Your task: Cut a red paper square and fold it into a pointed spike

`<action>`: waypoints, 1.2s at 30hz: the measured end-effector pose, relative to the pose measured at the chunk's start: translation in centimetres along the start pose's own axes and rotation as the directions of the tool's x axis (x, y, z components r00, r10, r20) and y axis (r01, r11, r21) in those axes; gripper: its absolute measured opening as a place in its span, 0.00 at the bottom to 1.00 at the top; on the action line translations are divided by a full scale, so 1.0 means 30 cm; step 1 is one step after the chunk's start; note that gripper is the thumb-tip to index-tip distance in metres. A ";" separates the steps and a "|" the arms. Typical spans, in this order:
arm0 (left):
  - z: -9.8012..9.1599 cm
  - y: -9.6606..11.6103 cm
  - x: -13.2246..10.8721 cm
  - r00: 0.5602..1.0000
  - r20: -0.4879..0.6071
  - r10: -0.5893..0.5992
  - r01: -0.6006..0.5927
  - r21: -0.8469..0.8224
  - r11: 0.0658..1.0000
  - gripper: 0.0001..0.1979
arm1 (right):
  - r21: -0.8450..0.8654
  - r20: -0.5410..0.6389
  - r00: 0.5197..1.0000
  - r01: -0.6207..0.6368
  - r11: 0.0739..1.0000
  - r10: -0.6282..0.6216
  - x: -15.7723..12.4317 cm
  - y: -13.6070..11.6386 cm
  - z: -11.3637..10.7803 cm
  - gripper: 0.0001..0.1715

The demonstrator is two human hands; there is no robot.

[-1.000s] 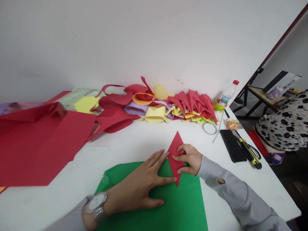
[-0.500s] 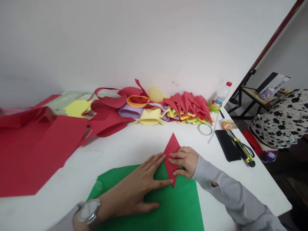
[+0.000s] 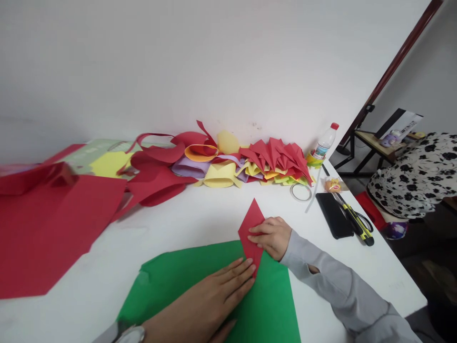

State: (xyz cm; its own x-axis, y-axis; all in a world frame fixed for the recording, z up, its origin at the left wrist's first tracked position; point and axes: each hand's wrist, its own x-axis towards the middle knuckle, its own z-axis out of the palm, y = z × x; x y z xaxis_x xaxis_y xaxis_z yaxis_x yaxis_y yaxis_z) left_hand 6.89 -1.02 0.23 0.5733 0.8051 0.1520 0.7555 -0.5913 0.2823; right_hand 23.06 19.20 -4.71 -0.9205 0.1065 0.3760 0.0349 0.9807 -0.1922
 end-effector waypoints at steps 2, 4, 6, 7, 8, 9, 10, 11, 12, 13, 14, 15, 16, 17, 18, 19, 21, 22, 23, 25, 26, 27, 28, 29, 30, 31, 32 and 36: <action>0.010 -0.010 -0.004 0.998 -0.048 0.047 -0.049 -0.028 0.998 0.37 | 0.000 0.016 1.000 -0.011 1.000 0.011 -0.001 0.000 0.002 0.15; 0.024 -0.024 -0.003 0.995 -0.098 0.024 -0.026 -0.027 0.999 0.37 | 0.005 0.034 0.999 -0.020 1.000 0.020 -0.001 0.000 0.004 0.15; 0.038 -0.035 0.003 0.994 -0.103 -0.045 0.044 -0.008 0.999 0.38 | 0.025 0.032 0.999 -0.027 0.999 0.026 -0.001 0.000 0.008 0.15; 0.044 -0.039 0.008 0.994 -0.082 -0.070 0.070 0.000 0.998 0.38 | 0.042 0.025 0.999 -0.029 0.999 0.028 -0.001 0.001 0.010 0.15; 0.047 -0.042 0.013 0.995 -0.048 -0.088 0.089 0.003 0.996 0.39 | 0.059 0.016 0.999 -0.031 0.998 0.030 -0.001 0.003 0.011 0.15; 0.049 -0.043 0.019 0.995 -0.007 -0.099 0.099 -0.001 0.995 0.38 | 0.070 0.003 0.999 -0.034 0.997 0.033 -0.002 0.007 0.012 0.15; 0.049 -0.043 0.023 0.994 0.032 -0.107 0.107 -0.007 0.994 0.38 | 0.074 -0.011 0.999 -0.033 0.997 0.034 -0.002 0.012 0.012 0.15; 0.046 -0.042 0.026 0.992 0.060 -0.114 0.115 -0.014 0.993 0.37 | 0.069 -0.027 0.999 -0.031 0.997 0.033 -0.003 0.018 0.010 0.15; 0.043 -0.040 0.028 0.989 0.080 -0.122 0.124 -0.018 0.992 0.36 | 0.053 -0.044 0.999 -0.026 0.998 0.029 -0.004 0.026 0.008 0.15; 0.039 -0.038 0.029 0.987 0.094 -0.130 0.132 -0.021 0.991 0.36 | 0.031 -0.060 0.998 -0.019 0.999 0.021 -0.005 0.034 0.004 0.15; 0.036 -0.035 0.028 0.985 0.106 -0.134 0.137 -0.020 0.990 0.35 | 0.007 -0.072 0.997 -0.009 1.000 0.010 -0.006 0.042 0.000 0.15; 0.033 -0.033 0.027 0.984 0.111 -0.137 0.140 -0.015 0.990 0.35 | -0.015 -0.078 0.997 0.000 1.000 -0.002 -0.006 0.049 -0.004 0.15; 0.031 -0.032 0.026 0.984 0.111 -0.140 0.142 -0.008 0.990 0.35 | -0.033 -0.081 0.997 0.009 0.999 -0.011 -0.007 0.055 -0.007 0.15; 0.030 -0.032 0.025 0.984 0.107 -0.141 0.142 0.000 0.990 0.35 | -0.047 -0.082 0.996 0.014 0.999 -0.018 -0.007 0.060 -0.010 0.15; 0.031 -0.035 0.027 0.985 0.100 -0.138 0.138 0.005 0.990 0.35 | -0.056 -0.084 0.996 0.018 0.998 -0.023 -0.007 0.062 -0.010 0.15; 0.032 -0.040 0.030 0.988 0.088 -0.128 0.128 0.010 0.992 0.36 | -0.061 -0.085 0.996 0.022 0.998 -0.027 -0.007 0.063 -0.009 0.15; 0.039 -0.057 0.043 0.991 0.042 -0.131 0.129 0.030 0.991 0.34 | -0.063 -0.077 0.997 0.024 0.998 -0.029 -0.007 0.062 -0.004 0.15; 0.044 -0.067 0.053 0.989 0.009 -0.150 0.149 0.053 0.987 0.32 | -0.059 -0.069 0.997 0.021 0.998 -0.025 -0.006 0.062 -0.001 0.14; 0.049 -0.077 0.063 0.984 -0.025 -0.176 0.178 0.083 0.981 0.30 | -0.052 -0.064 0.998 0.012 0.999 -0.016 -0.006 0.063 0.002 0.14; 0.059 -0.094 0.082 0.970 -0.080 -0.229 0.239 0.146 0.960 0.27 | -0.024 -0.065 0.998 -0.010 1.000 0.009 -0.005 0.069 0.006 0.14; 0.063 -0.100 0.088 0.965 -0.094 -0.243 0.256 0.169 0.952 0.27 | -0.007 -0.066 0.998 -0.020 1.000 0.019 -0.005 0.075 0.006 0.14; 0.066 -0.104 0.092 0.965 -0.099 -0.243 0.258 0.182 0.949 0.27 | 0.011 -0.062 0.998 -0.024 1.000 0.025 -0.006 0.082 0.003 0.14; 0.067 -0.106 0.094 0.966 -0.099 -0.241 0.256 0.187 0.948 0.28 | 0.025 -0.054 0.998 -0.024 0.999 0.026 -0.008 0.091 -0.002 0.13; 0.067 -0.107 0.093 0.966 -0.099 -0.238 0.253 0.189 0.949 0.28 | 0.035 -0.043 0.999 -0.023 0.999 0.025 -0.011 0.099 -0.009 0.13; 0.065 -0.106 0.092 0.967 -0.097 -0.235 0.250 0.189 0.950 0.28 | 0.040 -0.033 0.999 -0.020 0.999 0.021 -0.014 0.106 -0.017 0.13; 0.063 -0.105 0.091 0.968 -0.092 -0.234 0.248 0.191 0.950 0.28 | 0.042 -0.032 0.999 -0.019 0.999 0.020 -0.017 0.111 -0.025 0.13; 0.060 -0.103 0.090 0.968 -0.086 -0.235 0.247 0.195 0.949 0.28 | 0.046 -0.037 0.999 -0.020 0.999 0.022 -0.020 0.114 -0.032 0.13; 0.053 -0.091 0.099 0.967 -0.072 -0.243 0.253 0.232 0.939 0.30 | 0.066 -0.087 0.993 -0.077 0.995 0.082 -0.006 0.102 -0.037 0.13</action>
State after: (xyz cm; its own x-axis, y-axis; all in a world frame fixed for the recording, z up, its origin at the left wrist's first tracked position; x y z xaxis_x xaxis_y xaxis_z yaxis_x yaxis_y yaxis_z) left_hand 7.05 2.92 -1.59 0.3485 0.9258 0.1464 0.9282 -0.3626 0.0838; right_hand 23.78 22.35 -4.36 -0.8770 0.2006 0.4367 0.0796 0.9568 -0.2795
